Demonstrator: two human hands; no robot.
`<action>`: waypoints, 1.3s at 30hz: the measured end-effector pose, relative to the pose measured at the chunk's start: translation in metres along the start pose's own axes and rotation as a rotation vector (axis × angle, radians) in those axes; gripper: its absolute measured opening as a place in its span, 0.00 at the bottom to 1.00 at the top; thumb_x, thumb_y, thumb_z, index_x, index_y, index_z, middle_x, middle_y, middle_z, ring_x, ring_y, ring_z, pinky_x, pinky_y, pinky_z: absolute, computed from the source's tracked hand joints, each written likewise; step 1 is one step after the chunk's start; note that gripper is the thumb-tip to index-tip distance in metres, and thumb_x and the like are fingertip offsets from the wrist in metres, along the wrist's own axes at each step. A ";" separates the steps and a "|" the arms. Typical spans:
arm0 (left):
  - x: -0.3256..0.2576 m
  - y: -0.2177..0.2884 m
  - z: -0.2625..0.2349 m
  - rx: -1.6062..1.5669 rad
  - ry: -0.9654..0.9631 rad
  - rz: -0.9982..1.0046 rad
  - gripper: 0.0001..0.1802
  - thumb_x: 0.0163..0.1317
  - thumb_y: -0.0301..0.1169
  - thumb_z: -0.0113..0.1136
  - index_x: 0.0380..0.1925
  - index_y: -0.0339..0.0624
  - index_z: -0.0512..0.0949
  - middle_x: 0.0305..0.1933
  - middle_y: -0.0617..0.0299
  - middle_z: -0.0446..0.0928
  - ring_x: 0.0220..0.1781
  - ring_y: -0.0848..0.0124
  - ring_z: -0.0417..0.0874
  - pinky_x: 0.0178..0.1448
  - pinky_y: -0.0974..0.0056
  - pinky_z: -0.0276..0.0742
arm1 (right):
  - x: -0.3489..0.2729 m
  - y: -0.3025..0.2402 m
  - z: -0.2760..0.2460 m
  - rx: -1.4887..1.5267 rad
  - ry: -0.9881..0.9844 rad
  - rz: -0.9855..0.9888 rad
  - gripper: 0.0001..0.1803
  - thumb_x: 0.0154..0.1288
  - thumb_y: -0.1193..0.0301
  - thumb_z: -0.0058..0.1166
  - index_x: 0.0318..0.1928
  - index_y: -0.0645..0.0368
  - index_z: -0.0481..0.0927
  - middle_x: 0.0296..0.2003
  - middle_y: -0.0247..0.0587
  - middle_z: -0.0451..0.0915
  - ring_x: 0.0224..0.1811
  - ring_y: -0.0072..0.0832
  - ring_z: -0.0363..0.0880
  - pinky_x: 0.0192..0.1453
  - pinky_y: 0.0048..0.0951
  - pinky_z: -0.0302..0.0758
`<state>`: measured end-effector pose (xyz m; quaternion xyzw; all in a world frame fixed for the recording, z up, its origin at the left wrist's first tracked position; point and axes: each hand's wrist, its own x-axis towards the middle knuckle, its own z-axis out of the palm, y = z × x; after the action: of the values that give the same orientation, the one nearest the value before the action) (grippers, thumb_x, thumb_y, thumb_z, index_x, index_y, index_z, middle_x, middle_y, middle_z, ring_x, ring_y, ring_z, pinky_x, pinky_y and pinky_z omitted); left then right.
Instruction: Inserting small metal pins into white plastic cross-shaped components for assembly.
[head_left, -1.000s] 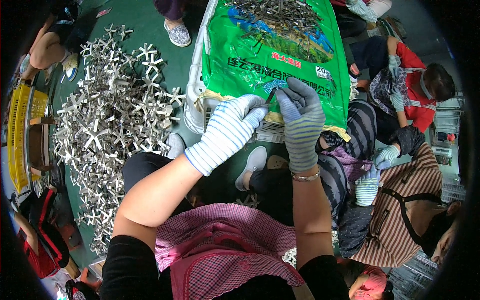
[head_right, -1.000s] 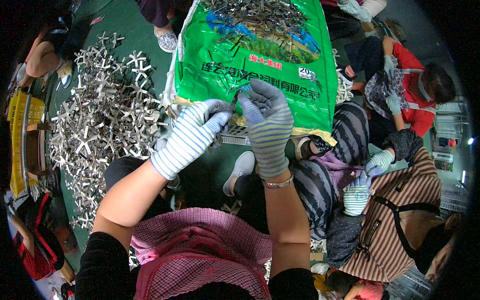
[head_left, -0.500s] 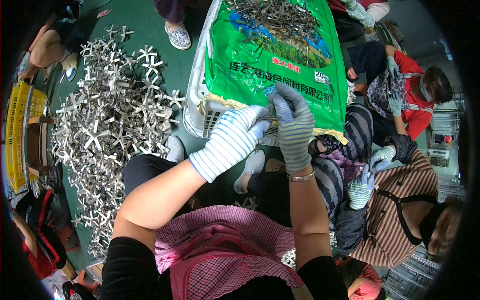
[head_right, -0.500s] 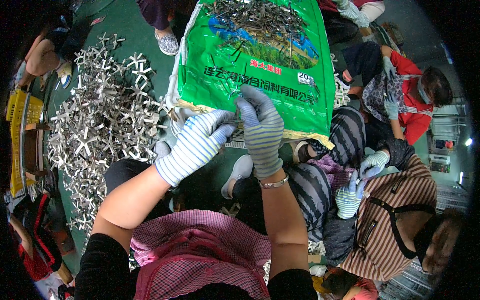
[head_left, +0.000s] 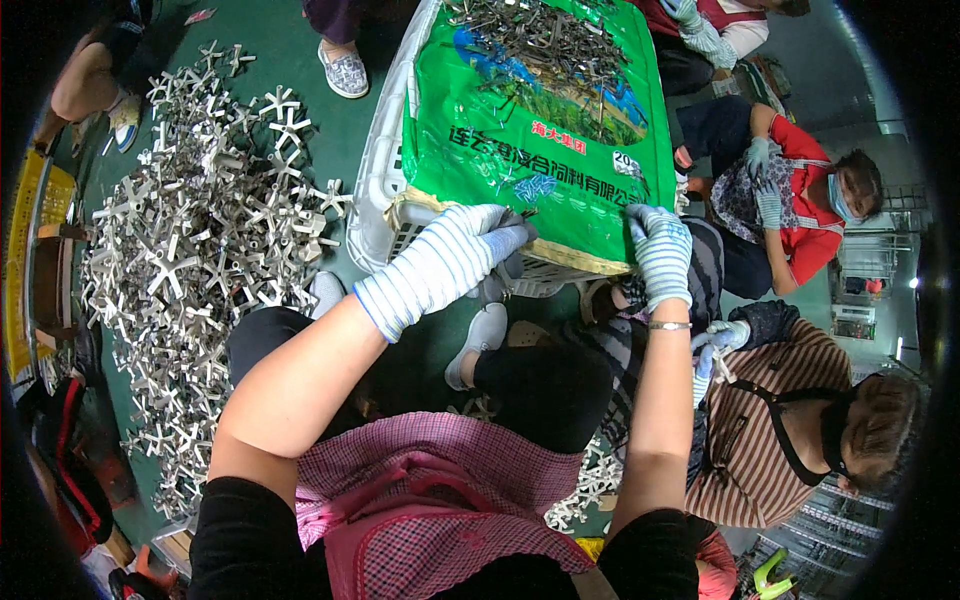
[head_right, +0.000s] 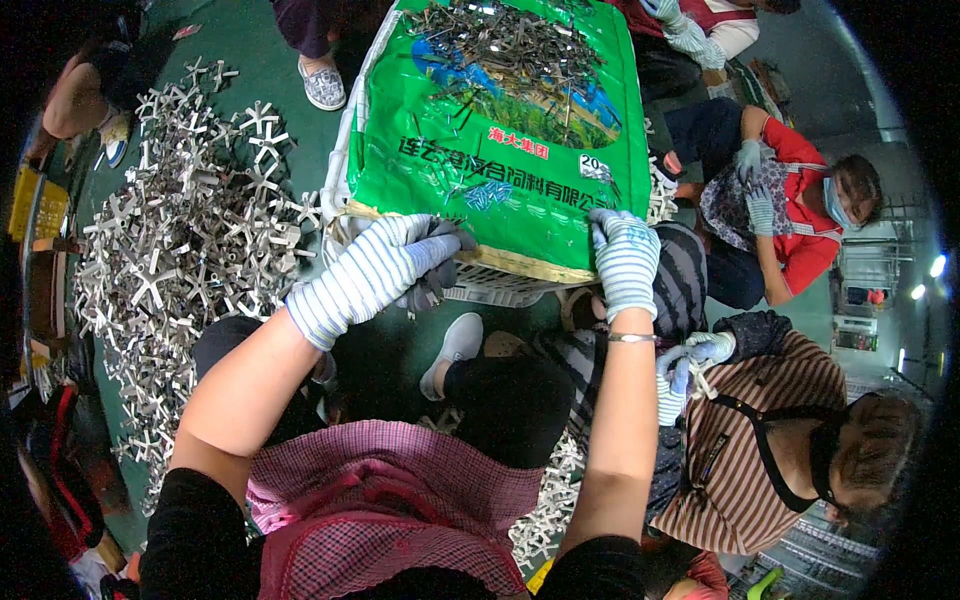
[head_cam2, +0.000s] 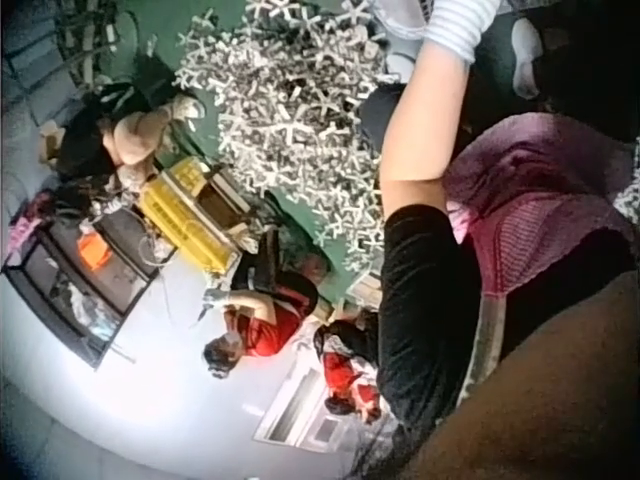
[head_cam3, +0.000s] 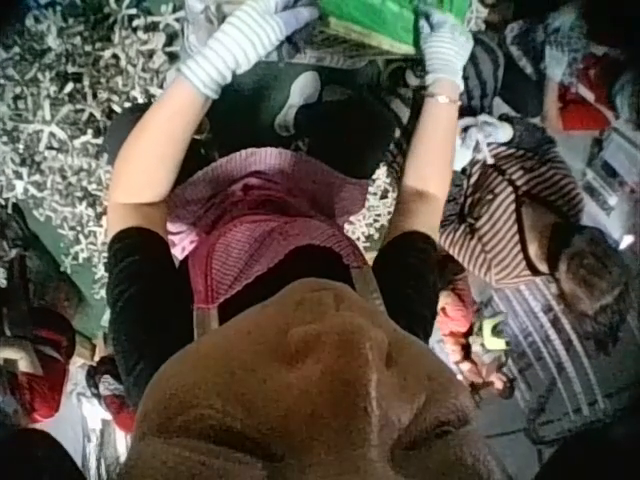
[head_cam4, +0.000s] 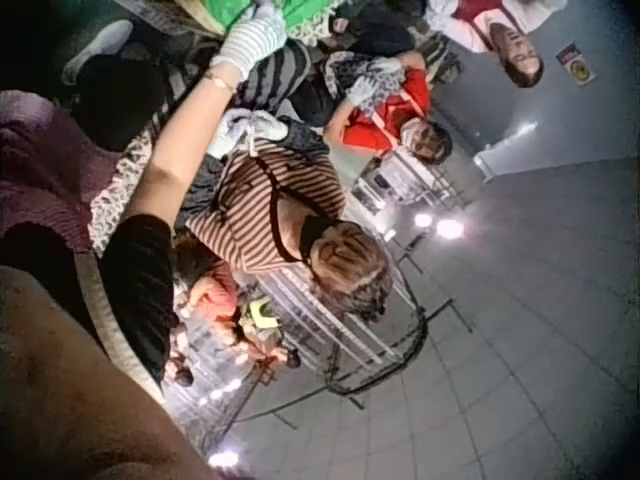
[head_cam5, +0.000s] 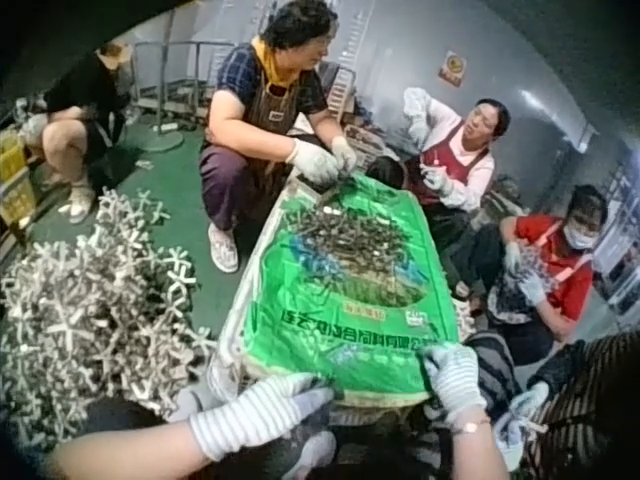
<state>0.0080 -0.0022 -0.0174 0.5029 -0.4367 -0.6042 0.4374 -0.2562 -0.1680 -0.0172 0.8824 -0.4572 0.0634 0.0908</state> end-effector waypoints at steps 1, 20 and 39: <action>0.001 0.000 0.000 -0.030 -0.009 -0.035 0.15 0.68 0.38 0.48 0.46 0.39 0.76 0.25 0.68 0.75 0.24 0.81 0.75 0.25 0.74 0.70 | 0.000 0.003 0.004 -0.060 -0.061 -0.056 0.10 0.54 0.69 0.58 0.39 0.49 0.82 0.33 0.42 0.80 0.38 0.39 0.78 0.44 0.38 0.73; 0.001 -0.004 -0.002 -0.196 -0.035 0.144 0.31 0.65 0.38 0.54 0.65 0.40 0.59 0.30 0.65 0.77 0.18 0.81 0.74 0.17 0.78 0.65 | -0.014 -0.134 -0.038 1.447 -0.222 0.183 0.15 0.58 0.75 0.57 0.47 0.64 0.79 0.41 0.36 0.81 0.42 0.20 0.77 0.48 0.22 0.74; -0.001 0.002 -0.001 -0.145 0.095 -0.062 0.18 0.61 0.31 0.57 0.50 0.35 0.74 0.35 0.62 0.80 0.20 0.80 0.75 0.20 0.75 0.69 | -0.014 -0.148 -0.035 1.037 0.224 0.078 0.13 0.55 0.73 0.63 0.42 0.60 0.82 0.32 0.36 0.81 0.34 0.19 0.77 0.38 0.22 0.74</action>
<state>0.0092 -0.0019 -0.0155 0.5113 -0.3548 -0.6229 0.4741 -0.1442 -0.0660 -0.0004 0.7817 -0.3856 0.3785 -0.3116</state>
